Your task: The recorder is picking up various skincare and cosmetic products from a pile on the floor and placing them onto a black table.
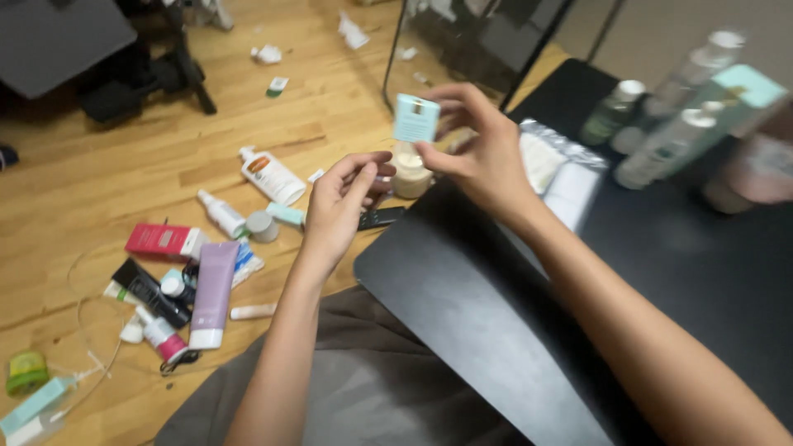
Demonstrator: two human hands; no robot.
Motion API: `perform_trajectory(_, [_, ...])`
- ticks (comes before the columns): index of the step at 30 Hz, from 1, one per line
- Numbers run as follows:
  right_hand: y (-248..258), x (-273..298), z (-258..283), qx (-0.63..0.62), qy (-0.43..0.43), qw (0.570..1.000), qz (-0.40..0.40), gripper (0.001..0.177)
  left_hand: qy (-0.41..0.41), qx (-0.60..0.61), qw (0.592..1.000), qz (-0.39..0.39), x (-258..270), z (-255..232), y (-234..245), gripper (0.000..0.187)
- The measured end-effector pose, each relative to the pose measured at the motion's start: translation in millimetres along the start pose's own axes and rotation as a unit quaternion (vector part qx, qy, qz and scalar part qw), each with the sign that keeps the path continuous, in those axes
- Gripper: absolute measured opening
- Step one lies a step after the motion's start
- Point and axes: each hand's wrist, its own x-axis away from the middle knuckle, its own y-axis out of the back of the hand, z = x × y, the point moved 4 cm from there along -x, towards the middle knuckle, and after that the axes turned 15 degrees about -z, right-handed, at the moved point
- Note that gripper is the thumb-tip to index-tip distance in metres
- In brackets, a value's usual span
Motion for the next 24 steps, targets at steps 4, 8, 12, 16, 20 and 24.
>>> perform_trajectory(4, [78.3, 23.5, -11.1, 0.042, -0.023, 0.998, -0.038, 0.047, -0.081, -0.004, 0.996, 0.032, -2.3, -17.4, -48.3, 0.028])
perform_trajectory(8, [151.6, 55.2, -13.2, 0.128, -0.051, 0.989, -0.061, 0.048, -0.133, -0.076, 0.987, 0.048, 7.3, -30.4, -102.5, 0.025])
perform_trajectory(12, [209.2, 90.3, -14.8, 0.203, -0.061, 0.975, -0.064, 0.048, -0.125, -0.121, 0.983, 0.048, 21.7, -25.3, -130.6, 0.025])
perform_trajectory(16, [238.5, 97.2, -30.1, 0.239, -0.085, 0.963, -0.094, 0.048, -0.076, -0.071, 0.99, 0.098, 16.3, -7.3, -127.0, 0.024])
perform_trajectory(20, [247.8, 97.3, -32.9, 0.281, -0.09, 0.945, -0.14, 0.049, -0.021, -0.084, 0.993, 0.075, 15.8, -7.1, -119.5, 0.026])
perform_trajectory(24, [250.4, 101.2, -37.8, 0.334, -0.136, 0.92, -0.155, 0.051, -0.014, -0.079, 0.995, 0.059, 16.0, -7.4, -116.0, 0.026])
